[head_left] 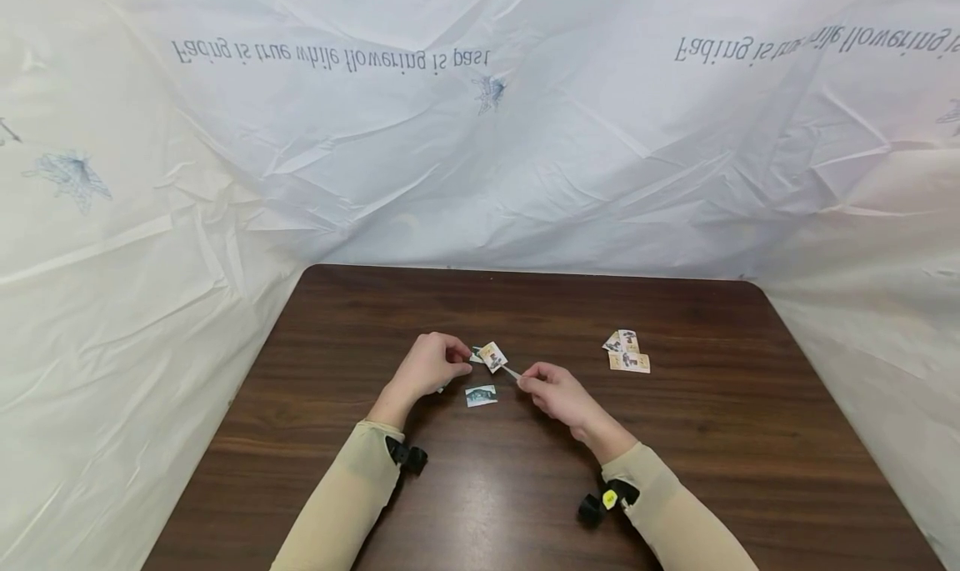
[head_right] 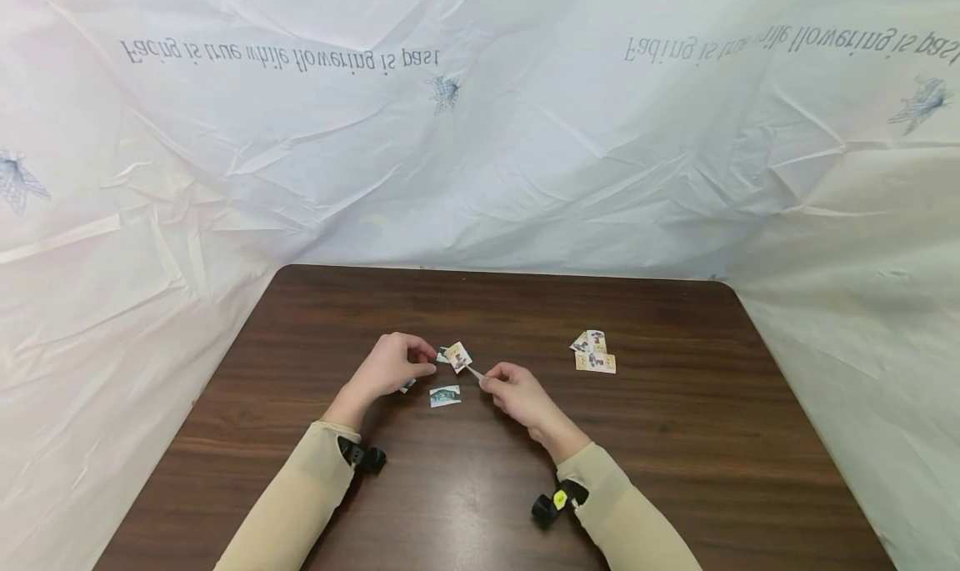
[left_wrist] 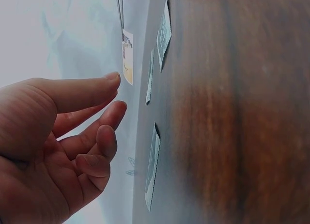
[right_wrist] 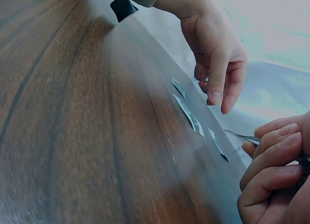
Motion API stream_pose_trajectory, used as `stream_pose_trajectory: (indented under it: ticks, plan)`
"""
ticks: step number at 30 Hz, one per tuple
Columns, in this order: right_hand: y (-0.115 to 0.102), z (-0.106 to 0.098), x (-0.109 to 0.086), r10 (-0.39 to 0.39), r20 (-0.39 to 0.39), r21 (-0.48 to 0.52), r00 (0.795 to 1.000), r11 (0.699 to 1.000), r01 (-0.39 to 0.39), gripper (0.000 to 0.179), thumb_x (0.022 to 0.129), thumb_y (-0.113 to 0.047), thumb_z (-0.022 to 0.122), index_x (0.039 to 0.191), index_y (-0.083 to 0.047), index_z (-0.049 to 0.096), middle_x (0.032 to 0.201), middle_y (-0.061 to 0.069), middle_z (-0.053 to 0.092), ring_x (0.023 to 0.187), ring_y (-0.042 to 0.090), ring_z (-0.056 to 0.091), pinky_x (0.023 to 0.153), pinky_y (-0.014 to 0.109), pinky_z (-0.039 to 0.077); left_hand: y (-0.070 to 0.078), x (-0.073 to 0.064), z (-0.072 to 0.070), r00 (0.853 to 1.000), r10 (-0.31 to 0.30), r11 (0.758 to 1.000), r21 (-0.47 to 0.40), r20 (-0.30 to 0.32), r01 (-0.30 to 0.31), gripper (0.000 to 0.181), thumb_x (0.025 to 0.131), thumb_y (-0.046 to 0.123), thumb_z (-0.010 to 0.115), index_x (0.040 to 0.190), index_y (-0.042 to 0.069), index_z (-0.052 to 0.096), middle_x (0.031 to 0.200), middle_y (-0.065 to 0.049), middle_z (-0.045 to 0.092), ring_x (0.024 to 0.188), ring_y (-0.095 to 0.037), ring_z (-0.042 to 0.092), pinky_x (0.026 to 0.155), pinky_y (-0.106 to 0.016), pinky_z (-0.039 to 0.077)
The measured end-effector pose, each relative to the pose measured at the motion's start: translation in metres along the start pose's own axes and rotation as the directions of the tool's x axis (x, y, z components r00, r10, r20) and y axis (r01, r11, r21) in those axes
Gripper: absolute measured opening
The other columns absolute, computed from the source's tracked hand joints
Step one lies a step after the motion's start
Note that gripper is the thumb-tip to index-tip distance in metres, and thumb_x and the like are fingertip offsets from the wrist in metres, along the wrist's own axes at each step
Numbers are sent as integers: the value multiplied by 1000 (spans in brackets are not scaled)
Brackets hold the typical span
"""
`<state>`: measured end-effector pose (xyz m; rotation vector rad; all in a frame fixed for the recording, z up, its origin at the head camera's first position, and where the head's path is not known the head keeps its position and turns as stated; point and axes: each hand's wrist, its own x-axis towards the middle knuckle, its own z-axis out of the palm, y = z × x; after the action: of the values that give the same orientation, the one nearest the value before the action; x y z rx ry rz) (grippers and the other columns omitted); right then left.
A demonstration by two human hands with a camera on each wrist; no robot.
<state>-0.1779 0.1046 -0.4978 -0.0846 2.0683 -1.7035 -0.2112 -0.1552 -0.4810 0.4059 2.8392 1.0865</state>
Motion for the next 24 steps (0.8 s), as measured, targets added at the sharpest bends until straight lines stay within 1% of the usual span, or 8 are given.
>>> stream_pose_trajectory:
  ticks: [1,2,8,9,17,24]
  plan:
    - [0,-1,0,2,-1,-3,1000,1000,-2,26,97,-22,63,109,1,60,53,-7,36,46,9,31,44,23,27,0,0,0,1000,1,1000,-1,1,-1,13,84,15,80,97,12,78,75,9,63,70,-10,57,68,-31,48]
    - [-4,-1,-3,-6,3,-4,1000,1000,6,27,98,-20,62,110,3,59,53,-7,36,46,9,31,44,23,27,0,0,0,1000,1,1000,-2,1,-1,13,84,15,80,97,12,78,75,9,63,70,-10,57,68,-31,48]
    - [-7,-7,-7,-9,2,-10,1000,1000,9,29,99,-22,61,112,4,58,53,-6,35,46,10,30,44,24,26,1,0,0,1000,6,1000,-4,0,-6,14,84,16,81,97,11,77,75,9,63,70,-10,57,67,-31,48]
    - [-3,-8,-5,-3,-3,-9,1000,1000,3,29,99,-23,62,112,2,59,54,-6,35,46,10,30,44,24,26,1,0,-1,1000,6,1000,-4,0,-6,14,84,16,81,97,11,77,76,9,63,70,-10,57,67,-31,48]
    - [4,-19,-8,20,-24,3,1000,1000,-19,27,97,-24,63,108,1,60,54,-6,35,46,10,30,45,23,26,2,0,-1,1000,7,1000,-11,2,-7,14,85,16,80,98,11,77,77,9,64,71,-10,57,68,-31,48]
    - [8,-32,-13,19,-41,-8,999,1000,-19,29,98,-25,62,109,2,59,55,-4,34,46,11,28,44,23,25,0,0,0,1000,23,1000,-12,-12,-23,15,83,16,81,97,11,77,75,9,63,68,-10,57,65,-30,48]
